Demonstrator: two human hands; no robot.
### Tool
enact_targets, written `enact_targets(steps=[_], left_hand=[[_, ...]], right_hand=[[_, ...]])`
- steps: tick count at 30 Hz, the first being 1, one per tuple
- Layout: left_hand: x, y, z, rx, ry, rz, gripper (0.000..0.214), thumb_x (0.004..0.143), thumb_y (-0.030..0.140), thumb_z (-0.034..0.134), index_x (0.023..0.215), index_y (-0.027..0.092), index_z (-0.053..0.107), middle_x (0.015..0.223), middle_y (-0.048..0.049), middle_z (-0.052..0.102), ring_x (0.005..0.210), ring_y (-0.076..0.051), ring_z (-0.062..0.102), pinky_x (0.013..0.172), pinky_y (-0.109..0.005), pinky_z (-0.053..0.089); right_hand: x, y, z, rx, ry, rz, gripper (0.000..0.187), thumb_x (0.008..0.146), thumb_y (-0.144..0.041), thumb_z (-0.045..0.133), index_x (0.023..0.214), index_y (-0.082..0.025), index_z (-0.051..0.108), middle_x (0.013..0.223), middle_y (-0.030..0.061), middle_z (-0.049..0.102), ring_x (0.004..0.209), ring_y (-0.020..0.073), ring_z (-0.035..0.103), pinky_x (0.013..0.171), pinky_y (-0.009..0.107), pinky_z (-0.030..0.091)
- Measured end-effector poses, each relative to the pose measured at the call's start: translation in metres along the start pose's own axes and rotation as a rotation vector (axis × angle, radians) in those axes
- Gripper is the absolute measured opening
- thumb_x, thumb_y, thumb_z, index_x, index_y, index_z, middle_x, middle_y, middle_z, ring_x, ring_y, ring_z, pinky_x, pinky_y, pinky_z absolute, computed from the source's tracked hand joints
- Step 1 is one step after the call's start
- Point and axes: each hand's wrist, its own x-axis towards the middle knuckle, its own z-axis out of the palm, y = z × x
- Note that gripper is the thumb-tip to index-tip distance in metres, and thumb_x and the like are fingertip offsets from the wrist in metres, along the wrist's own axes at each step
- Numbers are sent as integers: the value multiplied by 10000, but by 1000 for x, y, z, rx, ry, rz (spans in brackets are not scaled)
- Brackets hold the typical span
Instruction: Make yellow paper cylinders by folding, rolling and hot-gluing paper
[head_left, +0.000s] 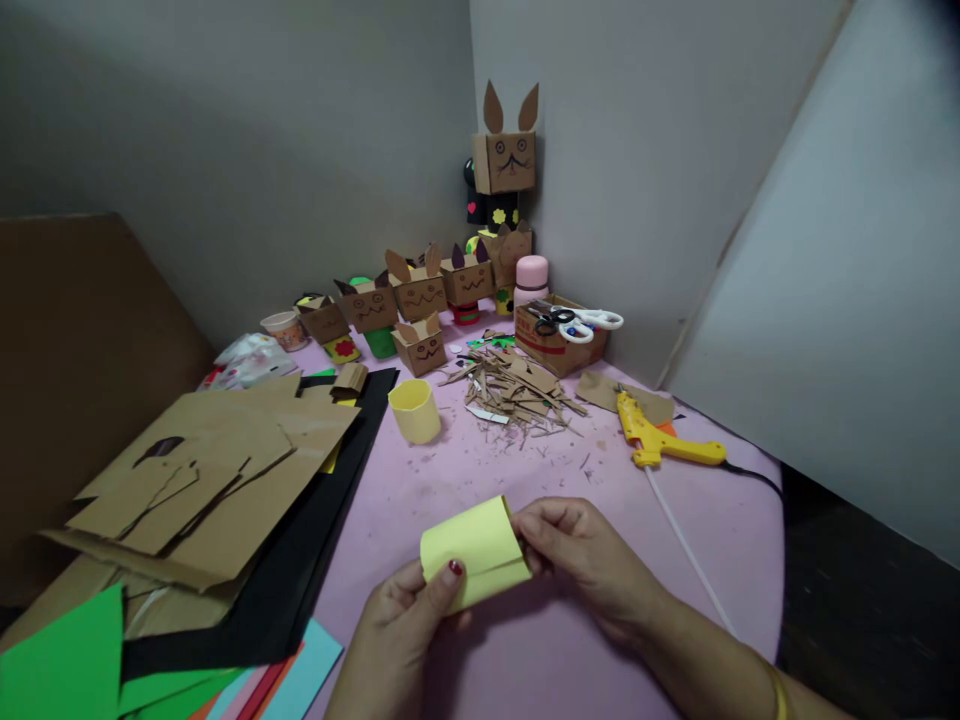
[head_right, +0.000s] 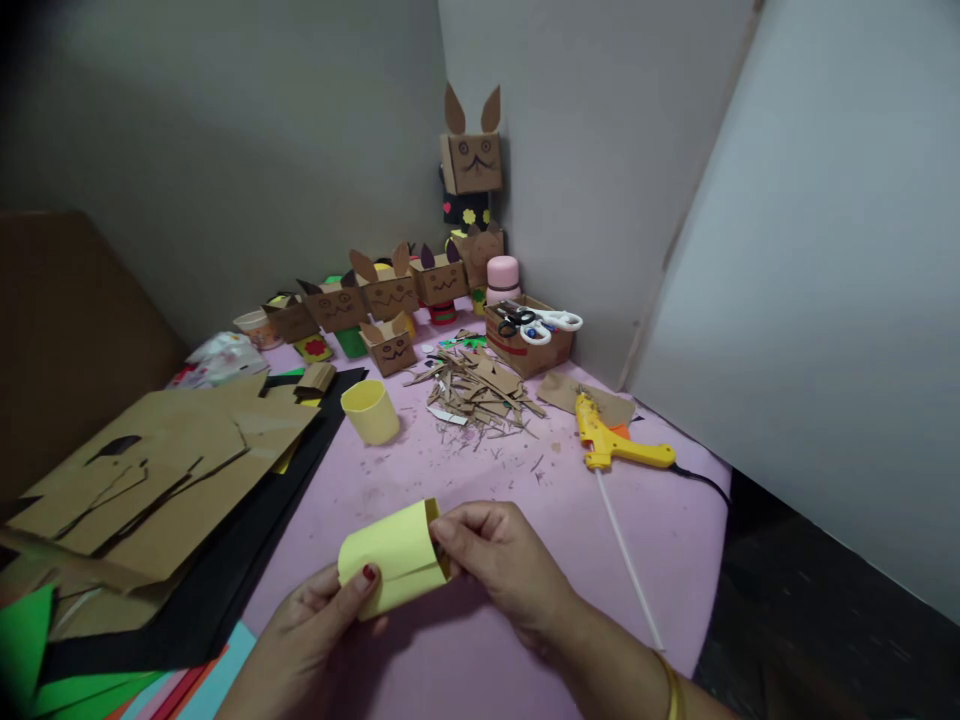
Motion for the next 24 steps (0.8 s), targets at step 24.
enact_targets(steps=[24], left_hand=[[-3,0,-3,84,14,70,310,681,392,684,881,163,745,750,-66,728,639,-177,570,610,-254,424]], right_hand=[[-1,4,-2,-46,15,3,244,664,-373,743,671,-139,672,599,-22,582,561,87,455,556,212,335]])
